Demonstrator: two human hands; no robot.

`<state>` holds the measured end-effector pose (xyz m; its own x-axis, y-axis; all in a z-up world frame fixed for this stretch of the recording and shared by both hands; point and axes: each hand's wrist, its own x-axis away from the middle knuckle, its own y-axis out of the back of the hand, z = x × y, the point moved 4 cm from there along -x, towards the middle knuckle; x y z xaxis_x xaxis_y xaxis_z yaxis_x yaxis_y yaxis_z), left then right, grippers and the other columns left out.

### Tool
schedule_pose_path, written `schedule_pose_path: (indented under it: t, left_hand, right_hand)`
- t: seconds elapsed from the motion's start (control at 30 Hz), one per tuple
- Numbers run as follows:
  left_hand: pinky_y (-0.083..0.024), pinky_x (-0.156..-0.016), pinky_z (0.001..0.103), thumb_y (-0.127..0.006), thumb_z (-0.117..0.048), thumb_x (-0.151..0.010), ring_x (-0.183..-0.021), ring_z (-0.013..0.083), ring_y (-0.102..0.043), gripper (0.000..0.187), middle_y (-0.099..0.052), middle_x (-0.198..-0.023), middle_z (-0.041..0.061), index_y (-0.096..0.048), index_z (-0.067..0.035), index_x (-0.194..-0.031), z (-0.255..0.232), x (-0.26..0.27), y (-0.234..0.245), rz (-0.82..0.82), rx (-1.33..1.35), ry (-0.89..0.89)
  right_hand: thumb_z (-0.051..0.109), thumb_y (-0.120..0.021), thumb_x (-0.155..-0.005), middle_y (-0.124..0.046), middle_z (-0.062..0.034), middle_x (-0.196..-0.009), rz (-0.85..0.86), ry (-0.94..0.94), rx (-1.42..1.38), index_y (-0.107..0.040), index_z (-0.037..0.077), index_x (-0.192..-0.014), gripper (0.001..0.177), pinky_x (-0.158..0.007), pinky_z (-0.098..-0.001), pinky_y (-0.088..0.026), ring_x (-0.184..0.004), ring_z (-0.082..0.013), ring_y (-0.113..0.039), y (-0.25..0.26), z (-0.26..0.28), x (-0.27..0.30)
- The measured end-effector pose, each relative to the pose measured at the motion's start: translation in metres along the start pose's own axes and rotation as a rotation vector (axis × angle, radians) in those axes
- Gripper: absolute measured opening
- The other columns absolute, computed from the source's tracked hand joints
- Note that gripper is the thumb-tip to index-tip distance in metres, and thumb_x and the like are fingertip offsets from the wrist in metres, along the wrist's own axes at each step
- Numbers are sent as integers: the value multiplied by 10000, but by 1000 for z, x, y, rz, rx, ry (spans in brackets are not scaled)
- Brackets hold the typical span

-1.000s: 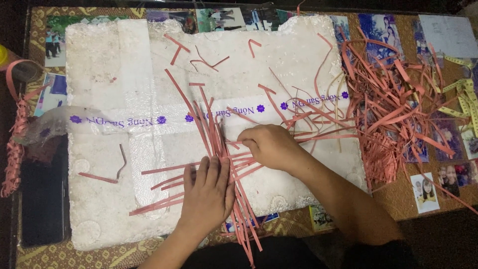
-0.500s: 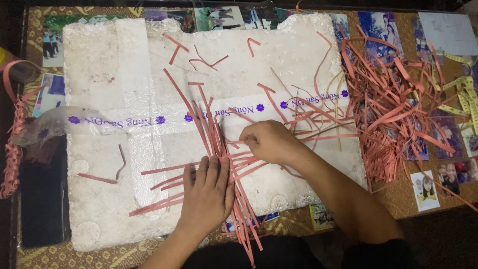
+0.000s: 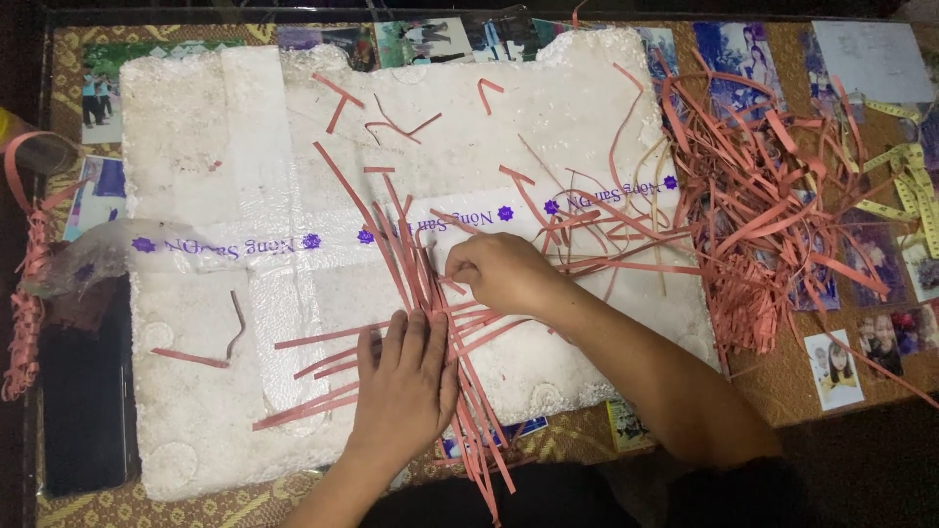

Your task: Weaving thin pink plastic strips together on a foam base to create a woven structure.

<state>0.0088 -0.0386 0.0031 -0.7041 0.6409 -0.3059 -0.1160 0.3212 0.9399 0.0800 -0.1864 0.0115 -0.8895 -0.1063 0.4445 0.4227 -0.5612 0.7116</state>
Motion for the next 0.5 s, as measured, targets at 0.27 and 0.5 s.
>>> schedule_pose_path:
  t: [0.27, 0.5]
  left_hand:
    - [-312, -874, 493, -387, -324, -825, -1058, 311, -445, 446, -500, -1111, 151, -476, -50, -1166, 0, -1, 2, -11, 4, -3]
    - [-319, -862, 484, -390, -317, -826, -1051, 312, -454, 435, -506, -1094, 149, -485, -50, -1156, 0, -1, 3, -36, 2, -13]
  right_hand:
    - [132, -500, -786, -641, 42, -824, 89, 108, -89, -639, 182, -799, 148, -646, -228, -394, -745, -108, -553, 4, -7, 1]
    - [124, -516, -785, -648, 6, -866, 130, 189, -138, -633, 143, -823, 125, -685, -239, -422, -811, -119, -578, 4, -10, 1]
